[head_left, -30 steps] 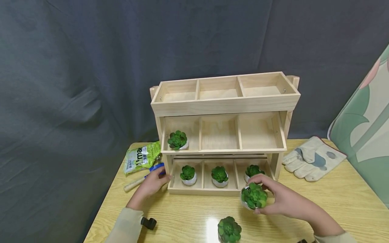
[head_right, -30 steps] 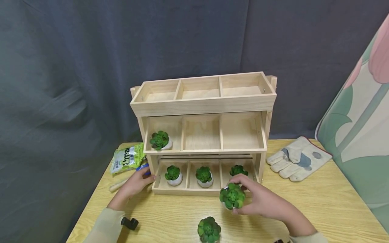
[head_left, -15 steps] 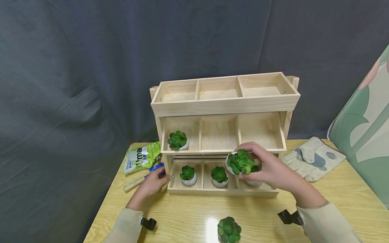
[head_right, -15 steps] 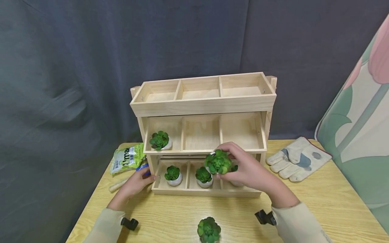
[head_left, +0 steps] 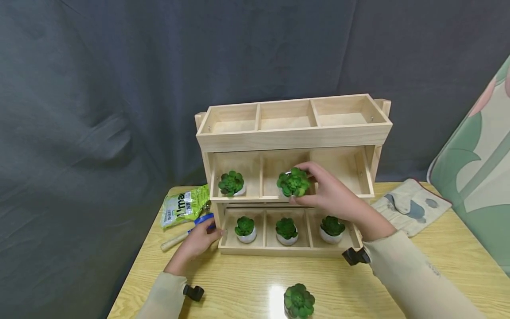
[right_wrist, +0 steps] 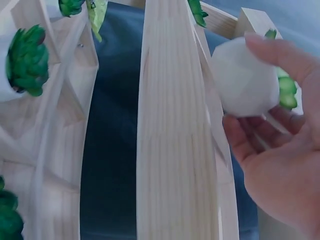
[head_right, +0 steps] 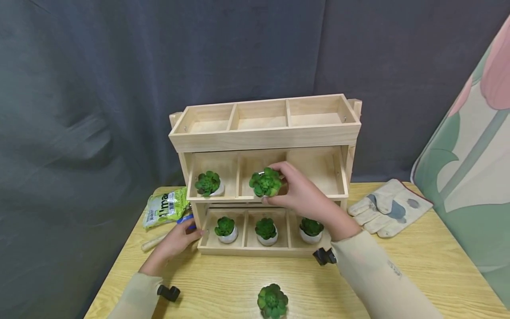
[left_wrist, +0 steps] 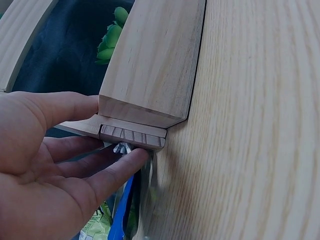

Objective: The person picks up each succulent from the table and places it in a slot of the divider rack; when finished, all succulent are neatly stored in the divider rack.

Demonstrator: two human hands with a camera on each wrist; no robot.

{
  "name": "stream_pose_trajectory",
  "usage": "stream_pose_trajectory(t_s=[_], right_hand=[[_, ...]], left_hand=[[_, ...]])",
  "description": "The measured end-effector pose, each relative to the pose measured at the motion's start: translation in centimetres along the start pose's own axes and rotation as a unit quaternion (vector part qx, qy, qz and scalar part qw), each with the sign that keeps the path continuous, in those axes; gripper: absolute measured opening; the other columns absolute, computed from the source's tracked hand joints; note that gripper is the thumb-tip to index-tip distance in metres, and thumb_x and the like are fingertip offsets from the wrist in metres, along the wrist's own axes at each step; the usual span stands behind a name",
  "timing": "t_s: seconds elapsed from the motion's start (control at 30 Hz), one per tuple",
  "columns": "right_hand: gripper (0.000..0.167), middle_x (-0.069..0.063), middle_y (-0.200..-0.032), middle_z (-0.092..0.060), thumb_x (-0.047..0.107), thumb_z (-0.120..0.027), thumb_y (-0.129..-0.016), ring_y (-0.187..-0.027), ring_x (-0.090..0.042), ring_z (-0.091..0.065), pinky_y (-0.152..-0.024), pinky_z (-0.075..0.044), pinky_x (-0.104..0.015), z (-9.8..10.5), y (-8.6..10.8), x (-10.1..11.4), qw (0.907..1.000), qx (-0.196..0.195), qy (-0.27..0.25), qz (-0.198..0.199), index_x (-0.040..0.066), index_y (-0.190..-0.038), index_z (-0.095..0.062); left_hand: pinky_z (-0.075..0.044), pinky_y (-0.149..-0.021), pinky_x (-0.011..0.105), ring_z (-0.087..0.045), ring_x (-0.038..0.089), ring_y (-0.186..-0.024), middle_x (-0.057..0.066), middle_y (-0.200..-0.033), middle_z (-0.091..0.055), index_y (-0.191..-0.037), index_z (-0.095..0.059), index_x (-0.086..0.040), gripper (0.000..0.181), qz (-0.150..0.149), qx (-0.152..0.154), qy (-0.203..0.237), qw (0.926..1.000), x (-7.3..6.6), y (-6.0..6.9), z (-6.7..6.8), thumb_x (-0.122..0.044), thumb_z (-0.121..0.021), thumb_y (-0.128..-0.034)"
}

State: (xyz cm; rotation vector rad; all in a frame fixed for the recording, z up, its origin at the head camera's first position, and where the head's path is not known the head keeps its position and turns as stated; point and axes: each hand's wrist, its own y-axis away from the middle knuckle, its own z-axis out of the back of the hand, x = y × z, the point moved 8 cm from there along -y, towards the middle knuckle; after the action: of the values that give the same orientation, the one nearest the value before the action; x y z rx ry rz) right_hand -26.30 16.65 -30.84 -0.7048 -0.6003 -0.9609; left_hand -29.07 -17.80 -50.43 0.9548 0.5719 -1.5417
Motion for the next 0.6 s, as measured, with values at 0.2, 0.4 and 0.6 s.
stream_pose_trajectory(t_s=[0.2, 0.4, 0.6], right_hand=[[0.073, -0.018, -0.139, -0.059, 0.012, -0.086, -0.091, -0.118, -0.031, -0.067, -0.103, -0.059, -0.048, -0.5, -2.5, -0.1, 0.9993, -0.003, -0.010, -0.037, 0.003, -0.152, -0.047], [0.078, -0.025, -0.140, -0.060, 0.010, -0.084, -0.090, -0.122, -0.037, -0.066, -0.106, -0.059, -0.052, -1.0, -4.5, -0.1, 0.9980, 0.005, 0.018, -0.060, -0.005, -0.155, -0.043], [0.081, -0.026, -0.140, -0.062, 0.012, -0.084, -0.090, -0.120, -0.037, -0.068, -0.103, -0.060, -0.050, -1.5, -5.5, -0.4, 0.9946, 0.016, 0.055, -0.086, -0.005, -0.157, -0.043]], left_hand=[[-0.058, -0.107, 0.055, -0.064, 0.042, -0.137, 0.021, -0.153, -0.061, -0.159, -0.051, -0.009, 0.057, 0.001, 0.001, 0.000, 1.0000, 0.0, 0.0, 0.0, -0.023, -0.068, -0.1069], [-0.057, -0.109, 0.056, -0.063, 0.042, -0.138, 0.021, -0.154, -0.060, -0.160, -0.051, -0.009, 0.057, -0.001, 0.004, 0.007, 1.0000, 0.0, -0.1, 0.1, -0.023, -0.068, -0.1068], [-0.056, -0.110, 0.057, -0.062, 0.043, -0.139, 0.023, -0.155, -0.059, -0.161, -0.049, -0.008, 0.058, 0.001, 0.006, 0.011, 0.9999, 0.2, -0.1, 0.0, -0.023, -0.067, -0.1070]])
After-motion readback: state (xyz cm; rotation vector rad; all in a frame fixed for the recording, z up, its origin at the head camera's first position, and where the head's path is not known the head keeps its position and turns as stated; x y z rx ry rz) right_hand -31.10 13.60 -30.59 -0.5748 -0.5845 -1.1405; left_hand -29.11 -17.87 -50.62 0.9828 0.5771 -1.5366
